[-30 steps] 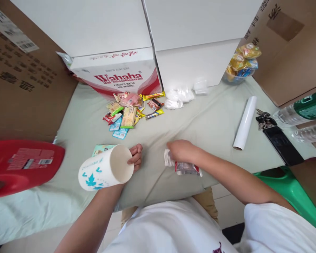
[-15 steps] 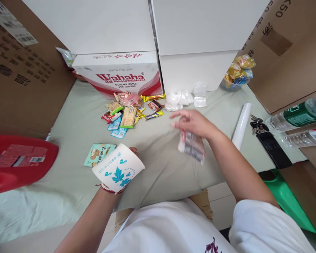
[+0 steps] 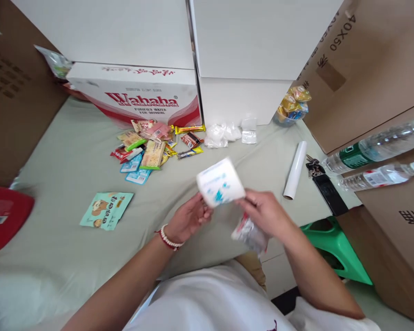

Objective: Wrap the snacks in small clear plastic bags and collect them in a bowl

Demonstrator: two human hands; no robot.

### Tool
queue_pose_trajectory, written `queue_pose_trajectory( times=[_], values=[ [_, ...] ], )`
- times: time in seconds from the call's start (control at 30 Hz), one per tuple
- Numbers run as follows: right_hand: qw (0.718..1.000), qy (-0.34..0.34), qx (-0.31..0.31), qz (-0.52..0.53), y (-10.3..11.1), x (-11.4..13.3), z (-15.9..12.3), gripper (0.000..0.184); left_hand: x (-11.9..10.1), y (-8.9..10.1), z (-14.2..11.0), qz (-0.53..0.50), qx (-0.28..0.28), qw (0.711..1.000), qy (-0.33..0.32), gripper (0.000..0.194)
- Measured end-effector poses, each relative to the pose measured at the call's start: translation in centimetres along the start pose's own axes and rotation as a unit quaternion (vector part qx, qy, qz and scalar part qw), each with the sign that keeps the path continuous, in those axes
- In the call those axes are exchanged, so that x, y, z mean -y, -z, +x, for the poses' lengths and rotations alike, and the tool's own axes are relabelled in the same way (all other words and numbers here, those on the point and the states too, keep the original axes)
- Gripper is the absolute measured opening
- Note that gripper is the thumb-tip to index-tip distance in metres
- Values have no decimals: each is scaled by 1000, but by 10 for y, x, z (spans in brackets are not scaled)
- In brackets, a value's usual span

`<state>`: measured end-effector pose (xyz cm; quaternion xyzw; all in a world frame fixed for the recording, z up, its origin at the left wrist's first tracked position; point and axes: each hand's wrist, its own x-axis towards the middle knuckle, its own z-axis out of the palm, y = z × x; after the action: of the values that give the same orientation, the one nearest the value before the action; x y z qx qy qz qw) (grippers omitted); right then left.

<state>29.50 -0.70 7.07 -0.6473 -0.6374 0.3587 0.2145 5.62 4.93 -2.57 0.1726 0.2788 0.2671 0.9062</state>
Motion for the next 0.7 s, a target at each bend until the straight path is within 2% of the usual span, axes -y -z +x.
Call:
queue_pose_trajectory(
  times=[0.03,0.07,0.1,0.17,0.2,0.27,0.4,0.5,0.6,0.7],
  values=[
    [994,-43,-49,-93,20,-13,12,38,-6,0,-7,17,-23,1000,-10,40],
    [971,-102,-92,-196,41,-27,26,38,-12,3,-16,41,-38,998,-16,40],
    [936,-159,-113,-292,62,-44,43,38,-17,7,-27,66,-51,996,-16,40],
    [872,-219,-113,-423,101,-77,79,40,-24,19,-52,106,-96,990,-22,39],
    [851,-239,-103,-456,117,-93,96,40,-26,26,-65,116,-122,986,-22,38],
    [827,-277,-76,-484,141,-117,127,39,-26,39,-90,127,-180,975,-22,40],
    [818,-314,-64,-477,164,-139,171,43,-21,51,-129,122,-286,950,-7,49],
    [821,-322,-85,-464,172,-143,192,42,-16,50,-142,102,-343,934,-3,53],
    [821,-325,-97,-459,181,-144,203,41,-14,47,-146,99,-363,926,0,56],
    [830,-319,-126,-440,187,-141,200,45,-17,47,-152,114,-363,925,1,57]
  ],
)
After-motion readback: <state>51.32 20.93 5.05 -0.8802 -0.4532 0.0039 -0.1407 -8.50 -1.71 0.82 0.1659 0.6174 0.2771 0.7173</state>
